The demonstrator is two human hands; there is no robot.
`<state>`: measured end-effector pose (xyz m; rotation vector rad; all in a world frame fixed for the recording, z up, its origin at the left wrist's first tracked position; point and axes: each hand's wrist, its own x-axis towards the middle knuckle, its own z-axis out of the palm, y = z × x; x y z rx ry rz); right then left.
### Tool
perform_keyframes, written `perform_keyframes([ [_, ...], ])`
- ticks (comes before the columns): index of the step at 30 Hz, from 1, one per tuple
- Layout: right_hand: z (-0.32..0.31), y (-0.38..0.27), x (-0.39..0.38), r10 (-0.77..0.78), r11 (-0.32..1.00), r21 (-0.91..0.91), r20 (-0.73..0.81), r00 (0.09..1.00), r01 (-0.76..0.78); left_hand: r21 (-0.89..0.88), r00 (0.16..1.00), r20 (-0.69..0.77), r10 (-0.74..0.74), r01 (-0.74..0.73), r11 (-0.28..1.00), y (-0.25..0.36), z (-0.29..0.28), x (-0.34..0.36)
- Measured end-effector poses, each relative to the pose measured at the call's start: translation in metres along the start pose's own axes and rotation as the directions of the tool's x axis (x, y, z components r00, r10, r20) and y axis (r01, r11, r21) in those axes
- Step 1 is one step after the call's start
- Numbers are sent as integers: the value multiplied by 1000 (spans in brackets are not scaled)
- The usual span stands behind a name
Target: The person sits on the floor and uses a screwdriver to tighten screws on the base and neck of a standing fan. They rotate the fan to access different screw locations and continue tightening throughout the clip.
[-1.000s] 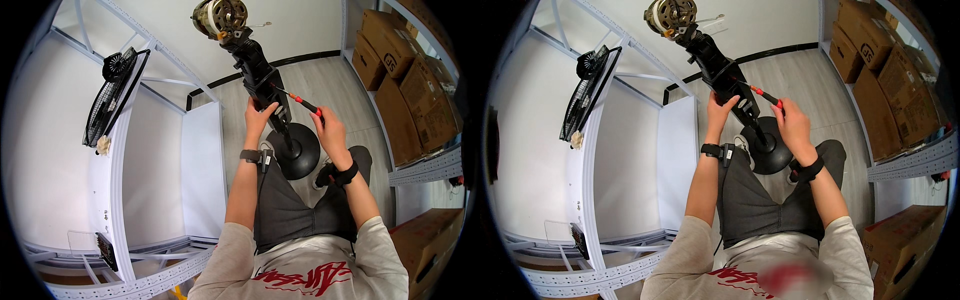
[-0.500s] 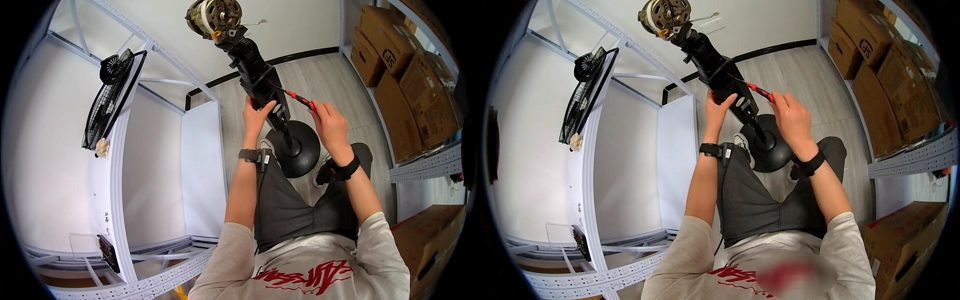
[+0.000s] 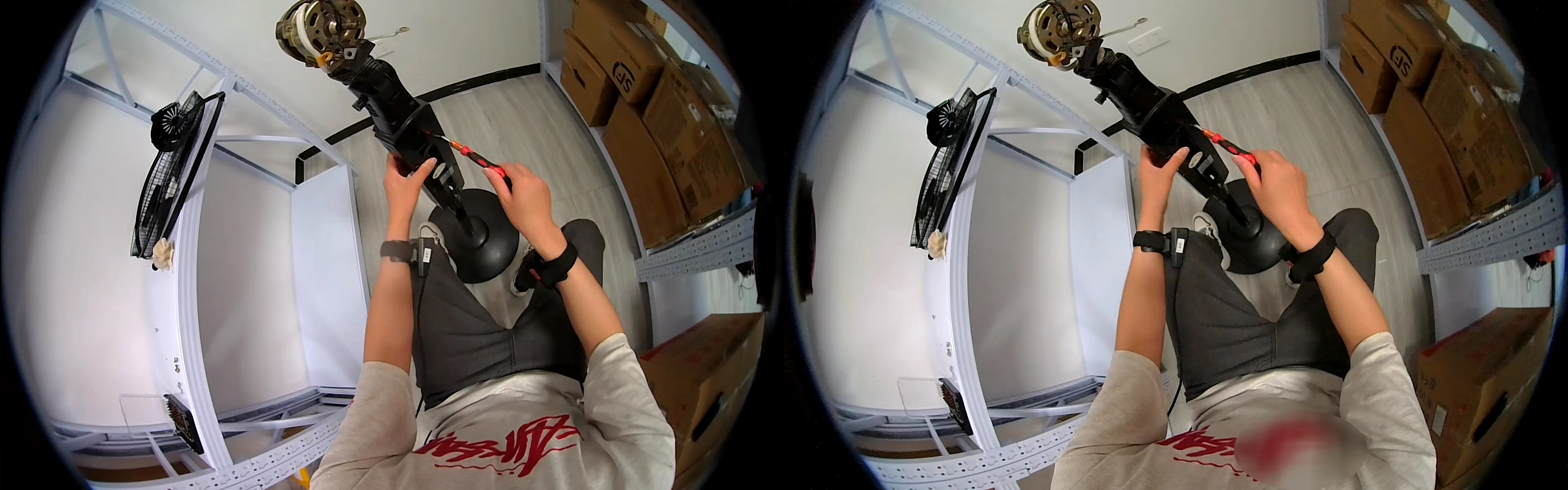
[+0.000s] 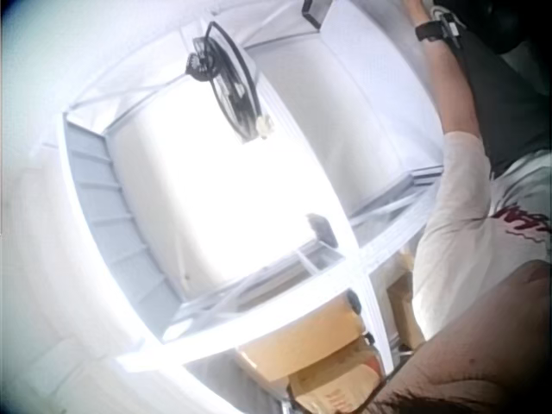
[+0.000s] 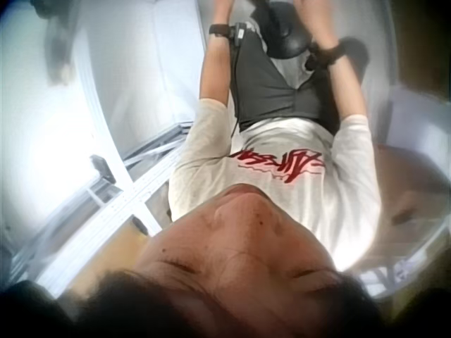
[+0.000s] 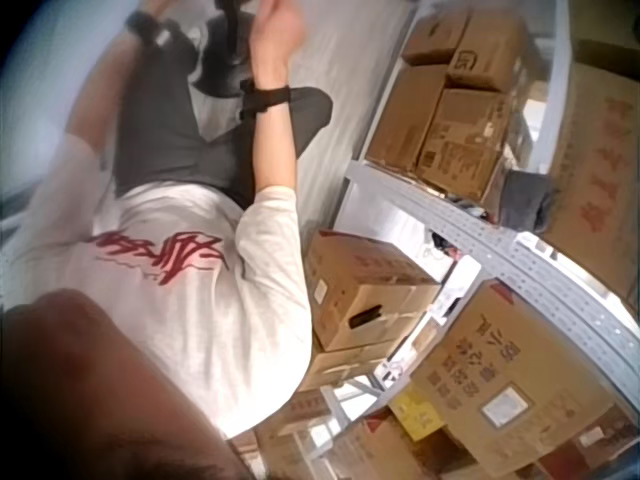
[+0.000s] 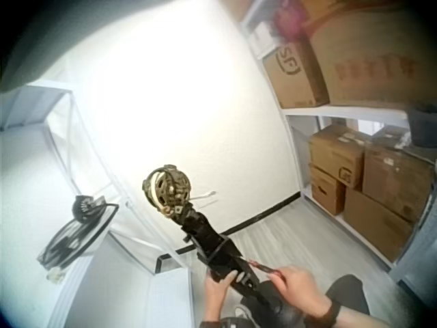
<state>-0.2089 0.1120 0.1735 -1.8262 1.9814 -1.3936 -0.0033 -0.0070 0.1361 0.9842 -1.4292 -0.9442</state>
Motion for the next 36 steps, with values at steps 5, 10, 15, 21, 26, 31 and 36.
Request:
perform_keyframes([
  [5, 0, 6, 7, 145, 989, 11, 167, 975, -149, 33, 1000, -1, 0, 0, 999, 5, 0, -1],
  [10, -2, 11, 15, 322, 888, 215, 338, 884, -406, 52, 1000, 5, 4, -4, 999, 4, -1, 1],
  [15, -6, -6, 4, 165, 964, 201, 66, 984, -175, 66, 1000, -3, -9, 9, 998, 5, -3, 0],
  [21, 0, 1, 4, 105, 994, 35, 82, 991, -108, 22, 1000, -12, -9, 9, 1000, 7, 0, -1],
  [26, -6, 3, 10, 240, 955, 120, 217, 946, -270, 95, 999, -32, -14, 17, 995, 10, -1, -3],
  [31, -1, -3, 1, -41, 999, -23, -47, 998, 40, 52, 1000, -17, 4, -3, 999, 7, -1, -1],
  [36, -1, 0, 5, 131, 990, 35, 75, 989, -134, 46, 1000, -24, -1, 2, 999, 9, 2, -3],
])
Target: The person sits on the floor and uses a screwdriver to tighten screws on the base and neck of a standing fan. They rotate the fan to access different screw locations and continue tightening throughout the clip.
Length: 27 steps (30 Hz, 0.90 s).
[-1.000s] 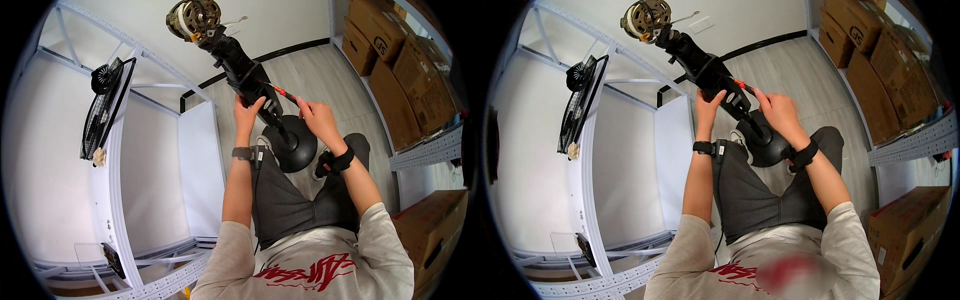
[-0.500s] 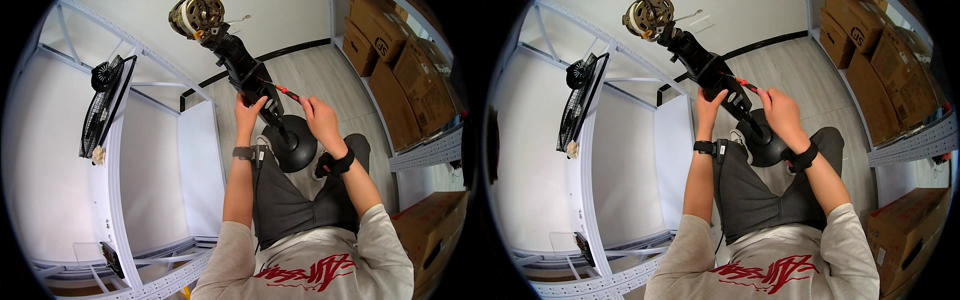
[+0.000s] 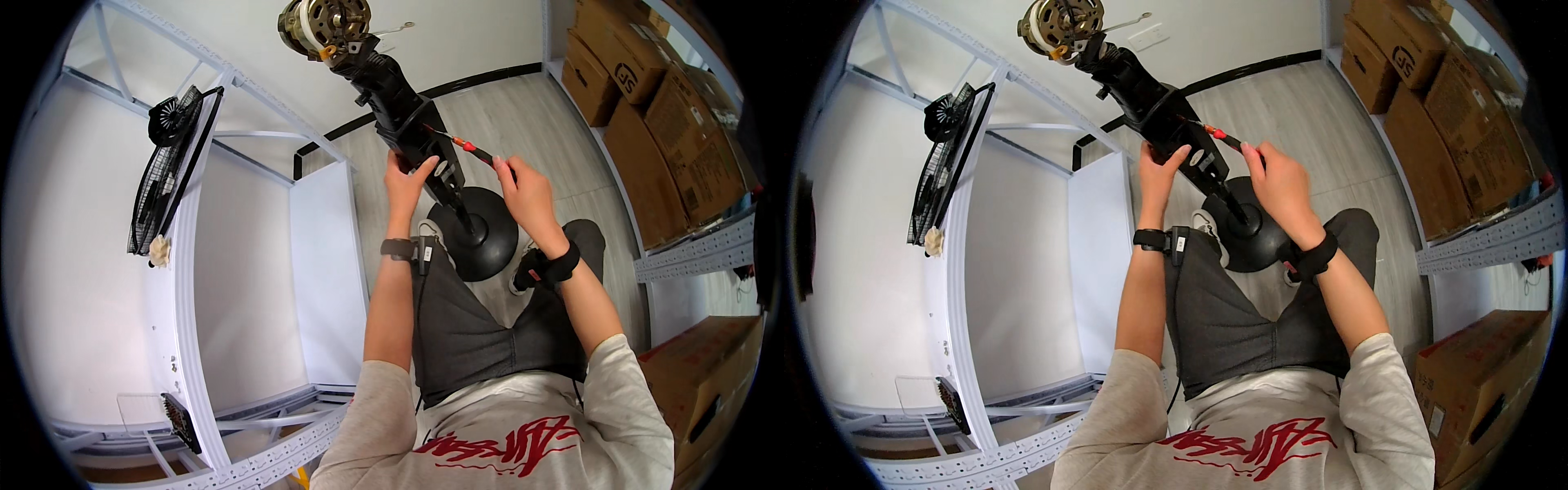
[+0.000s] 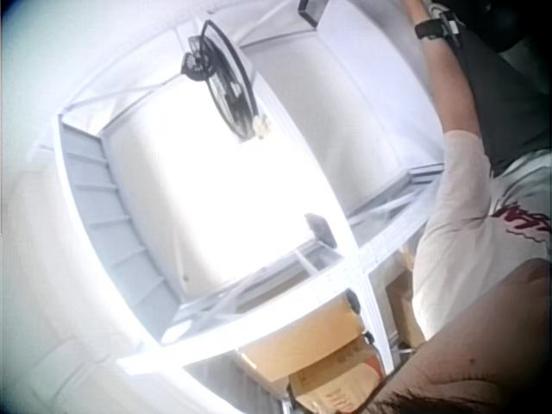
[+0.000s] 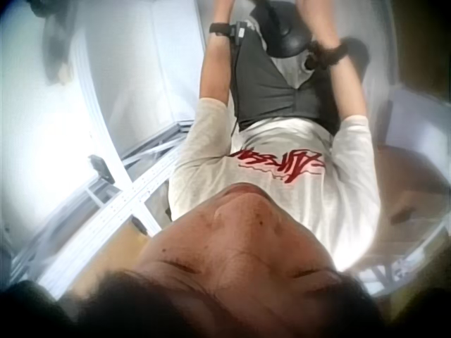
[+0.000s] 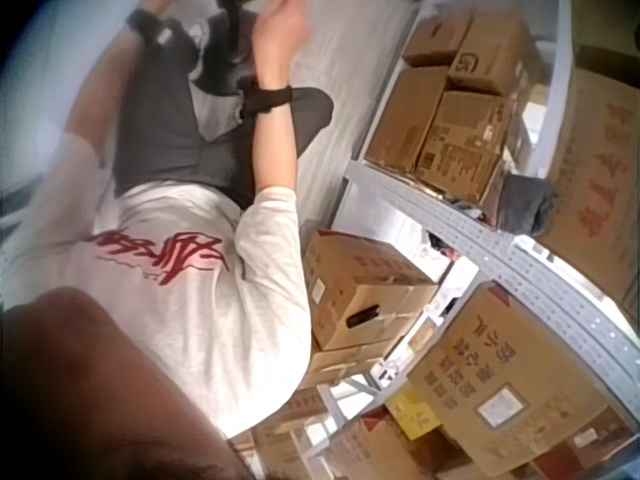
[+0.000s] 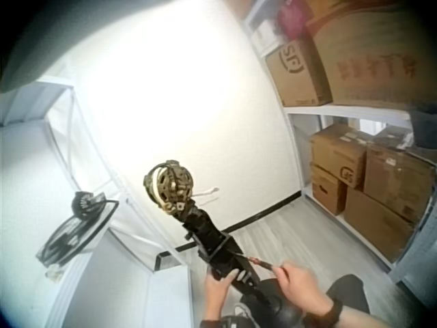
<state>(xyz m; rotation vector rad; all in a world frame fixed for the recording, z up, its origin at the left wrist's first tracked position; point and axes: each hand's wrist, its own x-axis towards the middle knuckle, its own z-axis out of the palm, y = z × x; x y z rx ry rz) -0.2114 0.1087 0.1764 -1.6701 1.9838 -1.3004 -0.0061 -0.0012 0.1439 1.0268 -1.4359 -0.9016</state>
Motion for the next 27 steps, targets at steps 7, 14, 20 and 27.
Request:
perform_keyframes([
  [7, -5, -3, -3, -16, 999, -28, 23, 1000, 17, 17, 1000, 4, 4, -4, 1000, -2, -3, 0],
  [14, -1, 5, -4, -189, 968, -171, -5, 982, 185, -4, 1000, 3, -16, 16, 1000, -4, -2, 1],
  [20, 0, 5, 4, 131, 989, 39, 209, 969, -142, -11, 1000, 18, -14, 14, 1000, -2, -2, 1],
  [27, -6, -4, -6, -141, 988, -75, -56, 988, 137, 34, 1000, 12, -17, 16, 999, 1, -2, -1],
])
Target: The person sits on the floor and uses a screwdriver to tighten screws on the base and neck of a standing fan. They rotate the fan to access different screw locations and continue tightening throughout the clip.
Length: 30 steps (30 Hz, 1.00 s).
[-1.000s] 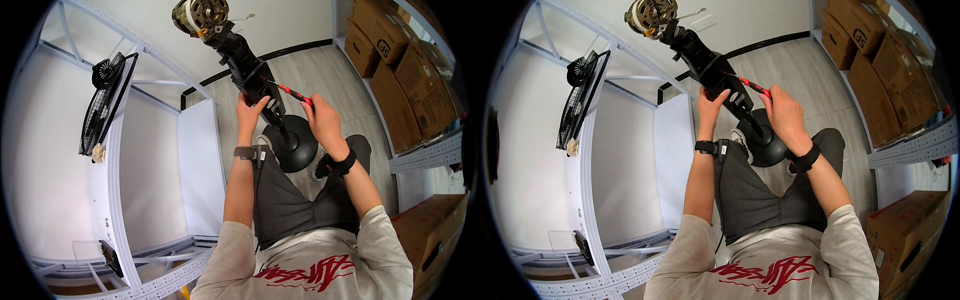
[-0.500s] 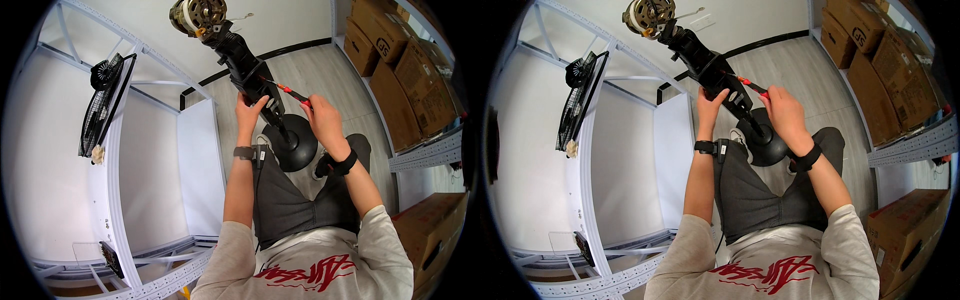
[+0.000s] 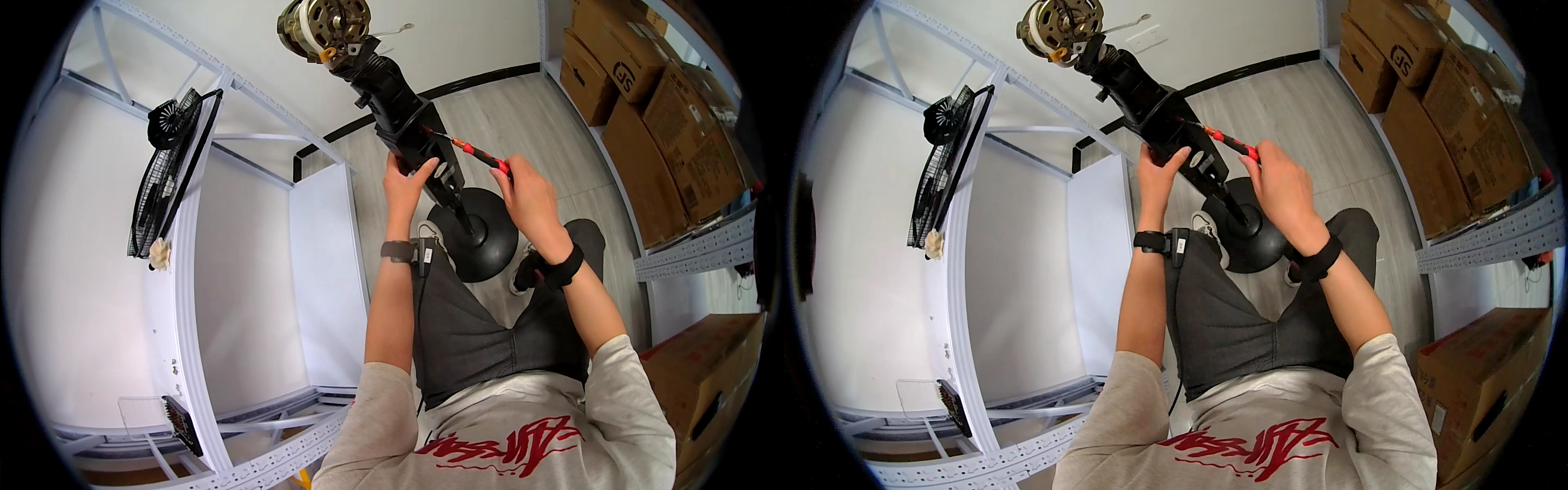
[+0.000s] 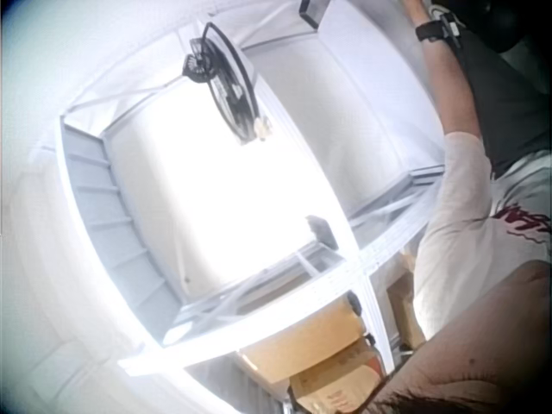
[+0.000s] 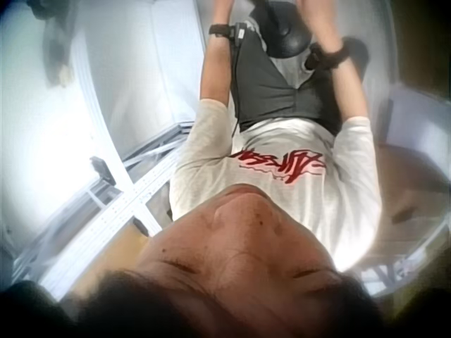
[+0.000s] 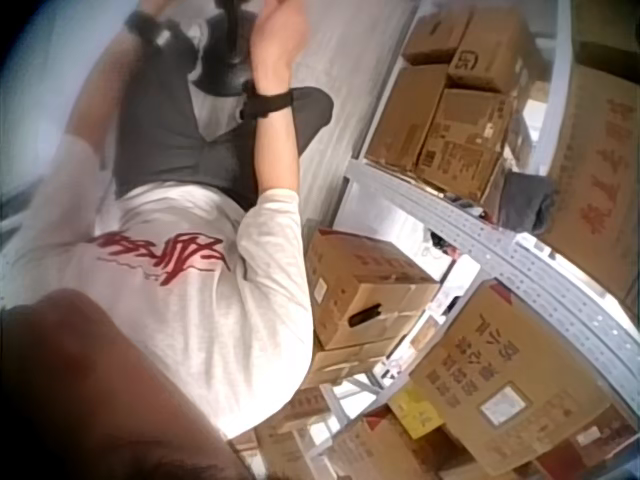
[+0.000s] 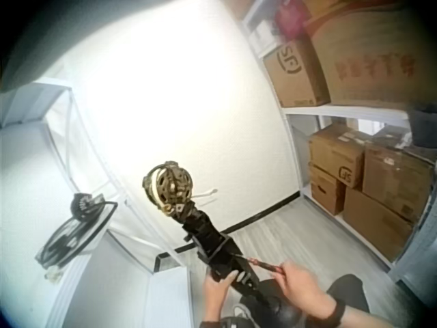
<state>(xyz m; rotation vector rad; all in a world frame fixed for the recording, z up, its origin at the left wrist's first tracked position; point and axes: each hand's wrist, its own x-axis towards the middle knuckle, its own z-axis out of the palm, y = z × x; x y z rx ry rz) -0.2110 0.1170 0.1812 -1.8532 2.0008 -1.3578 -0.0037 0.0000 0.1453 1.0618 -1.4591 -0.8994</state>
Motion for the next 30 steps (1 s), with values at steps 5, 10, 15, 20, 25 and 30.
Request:
perform_keyframes([
  [5, -1, -1, 4, 120, 987, 92, 100, 988, -129, -33, 1000, -10, 29, -29, 999, -3, 0, 1],
  [10, 0, 10, 17, 290, 893, 266, 275, 917, -363, -4, 1000, -13, 6, -6, 1000, -8, -1, 3],
  [15, 1, 7, 9, 136, 975, 159, 120, 983, -155, 6, 1000, -7, 27, -27, 1000, -4, -2, 3],
  [20, 1, 0, 4, -101, 990, -110, -57, 993, 94, 3, 1000, -9, 14, -14, 1000, 2, 1, 1],
  [25, 4, 2, 6, 70, 997, 41, 47, 996, -71, -18, 1000, -11, 20, -21, 1000, -6, -1, 3],
  [30, 6, 11, 12, 230, 952, 165, 170, 958, -258, -4, 1000, -11, 23, -23, 1000, -8, 0, 3],
])
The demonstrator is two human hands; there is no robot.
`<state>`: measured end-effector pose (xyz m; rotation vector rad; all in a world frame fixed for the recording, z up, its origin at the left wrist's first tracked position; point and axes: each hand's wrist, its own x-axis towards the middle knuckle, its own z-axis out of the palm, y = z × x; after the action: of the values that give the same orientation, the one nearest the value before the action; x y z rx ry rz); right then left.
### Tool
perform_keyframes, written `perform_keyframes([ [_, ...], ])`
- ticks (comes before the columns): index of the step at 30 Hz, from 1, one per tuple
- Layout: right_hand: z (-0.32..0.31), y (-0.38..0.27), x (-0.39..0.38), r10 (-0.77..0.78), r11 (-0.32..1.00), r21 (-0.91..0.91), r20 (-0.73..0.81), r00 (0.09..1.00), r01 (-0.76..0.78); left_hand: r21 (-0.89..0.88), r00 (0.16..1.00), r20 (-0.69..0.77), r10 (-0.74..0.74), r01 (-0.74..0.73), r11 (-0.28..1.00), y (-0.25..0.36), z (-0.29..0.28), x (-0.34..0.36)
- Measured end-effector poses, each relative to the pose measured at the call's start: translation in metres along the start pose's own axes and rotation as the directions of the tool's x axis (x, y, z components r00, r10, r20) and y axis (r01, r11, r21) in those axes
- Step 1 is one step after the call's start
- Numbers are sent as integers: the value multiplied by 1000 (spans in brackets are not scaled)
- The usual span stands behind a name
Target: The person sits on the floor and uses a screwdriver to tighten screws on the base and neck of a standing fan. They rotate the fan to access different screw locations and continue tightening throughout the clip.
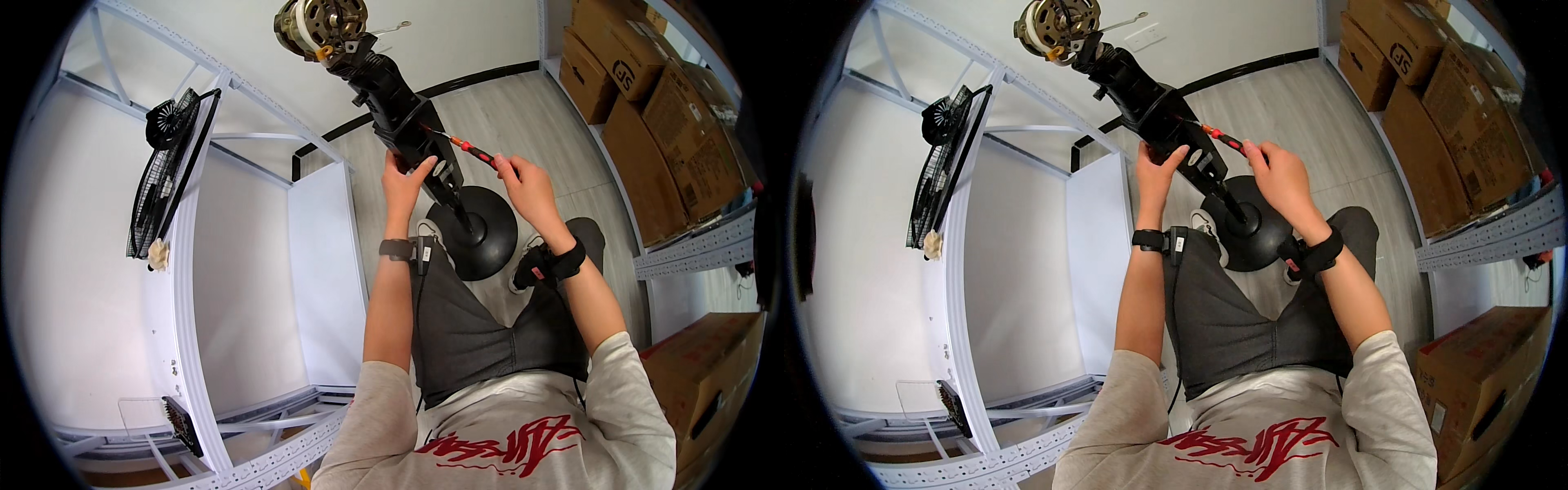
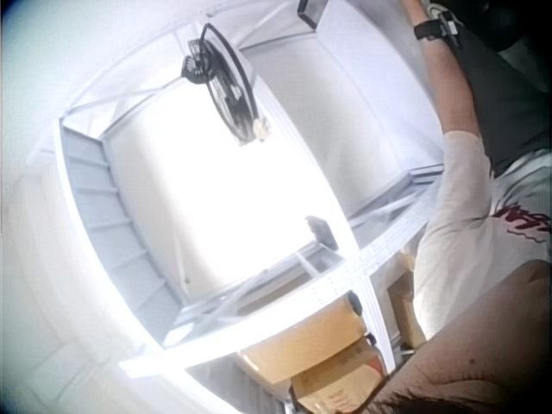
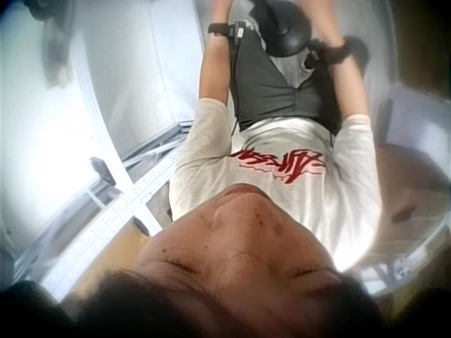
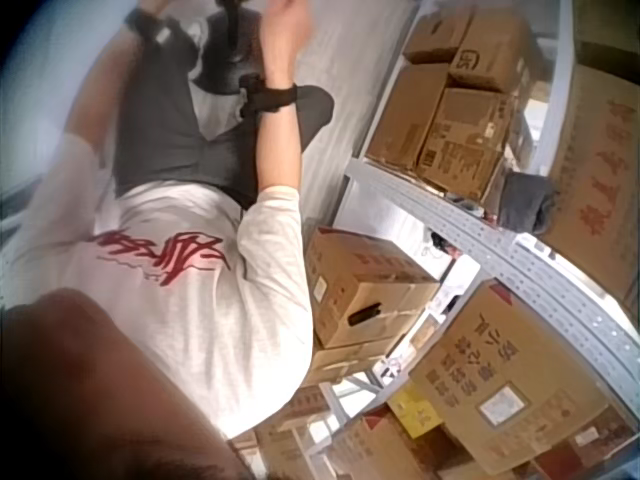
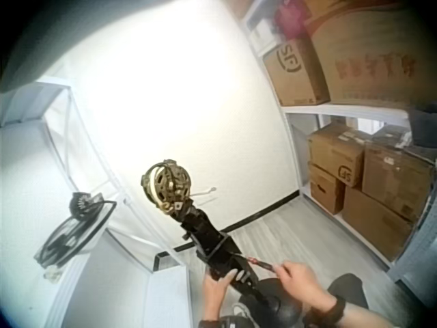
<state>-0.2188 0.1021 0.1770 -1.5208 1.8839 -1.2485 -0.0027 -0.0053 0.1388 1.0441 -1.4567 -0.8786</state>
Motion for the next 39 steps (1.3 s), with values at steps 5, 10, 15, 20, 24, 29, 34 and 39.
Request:
perform_keyframes([
  [5, -2, -1, 1, 31, 999, 43, 37, 999, -32, -3, 1000, 1, 0, 0, 1000, 2, 0, 0],
  [10, 1, -6, -9, -237, 970, -72, -109, 965, 230, 14, 1000, 10, 10, -10, 1000, 3, -2, 0],
  [15, 3, 2, -8, -344, 917, -251, -100, 934, 311, 23, 1000, 9, -2, 2, 1000, 9, 1, -2],
  [20, 2, -3, -6, -166, 980, -115, -38, 985, 161, -41, 1000, 3, -6, 6, 999, 3, -1, -1],
  [24, 0, -1, -1, -5, 999, 49, 33, 999, 3, -10, 1000, 9, -15, 15, 1000, 2, -1, 0],
  [29, -1, 0, 1, 18, 997, 79, 87, 996, -25, -45, 1000, 0, -2, 2, 999, 5, 1, -1],
  [34, 2, 1, -8, -241, 956, -186, -66, 968, 226, -29, 1000, 18, -13, 14, 999, 6, 0, -2],
  [39, 0, -2, -7, -241, 951, -211, -57, 969, 225, -5, 1000, 11, -15, 15, 1000, 7, 0, -2],
])
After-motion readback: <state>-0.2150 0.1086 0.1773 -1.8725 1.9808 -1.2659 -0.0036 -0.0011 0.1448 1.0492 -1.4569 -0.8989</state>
